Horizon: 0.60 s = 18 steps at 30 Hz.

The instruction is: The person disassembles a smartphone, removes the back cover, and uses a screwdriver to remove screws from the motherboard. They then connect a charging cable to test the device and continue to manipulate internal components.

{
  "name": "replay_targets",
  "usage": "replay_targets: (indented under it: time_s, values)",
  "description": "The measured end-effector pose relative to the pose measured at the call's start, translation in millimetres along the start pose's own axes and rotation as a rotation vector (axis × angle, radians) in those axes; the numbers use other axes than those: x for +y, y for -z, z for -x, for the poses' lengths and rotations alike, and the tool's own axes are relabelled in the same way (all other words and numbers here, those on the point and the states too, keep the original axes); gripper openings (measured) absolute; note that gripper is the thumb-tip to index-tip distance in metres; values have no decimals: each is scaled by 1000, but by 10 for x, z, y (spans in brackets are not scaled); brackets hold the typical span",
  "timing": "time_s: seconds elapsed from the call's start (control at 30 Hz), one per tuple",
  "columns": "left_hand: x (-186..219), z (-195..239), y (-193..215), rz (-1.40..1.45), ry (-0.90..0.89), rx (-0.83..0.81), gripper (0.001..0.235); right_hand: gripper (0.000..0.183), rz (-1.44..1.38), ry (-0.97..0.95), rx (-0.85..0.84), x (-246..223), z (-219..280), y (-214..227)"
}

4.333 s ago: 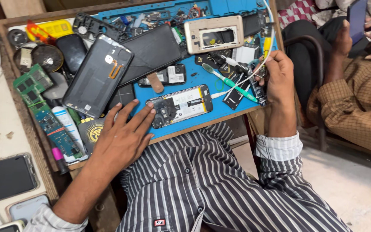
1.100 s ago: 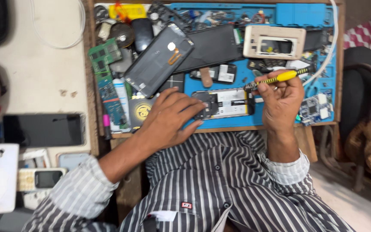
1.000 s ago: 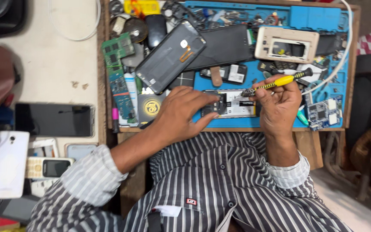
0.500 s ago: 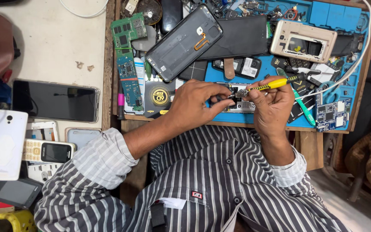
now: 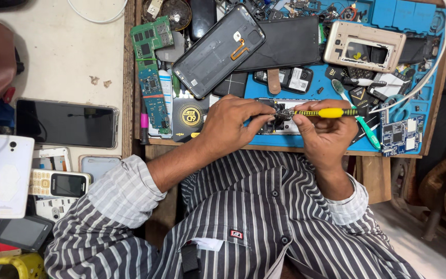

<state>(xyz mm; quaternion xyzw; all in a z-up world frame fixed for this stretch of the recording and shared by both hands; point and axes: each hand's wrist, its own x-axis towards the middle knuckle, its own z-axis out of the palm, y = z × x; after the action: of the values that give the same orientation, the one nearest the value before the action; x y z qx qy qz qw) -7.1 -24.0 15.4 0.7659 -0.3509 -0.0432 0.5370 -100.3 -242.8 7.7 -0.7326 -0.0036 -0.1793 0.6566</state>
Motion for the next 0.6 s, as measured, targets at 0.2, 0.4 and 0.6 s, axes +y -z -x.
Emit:
replay_targets:
  time_s: [0.2, 0.4, 0.6]
  values:
    - [-30, 8, -21, 31, 12, -3, 14, 33, -7, 49, -8, -15, -10, -22]
    - [-40, -3, -35, 102, 44, 0, 15, 32, -5, 38, -1, -21, -11, -17]
    - [-22, -3, -26, 145, 33, 32, 15, 32, -52, -1, 18, -17, -20, -20]
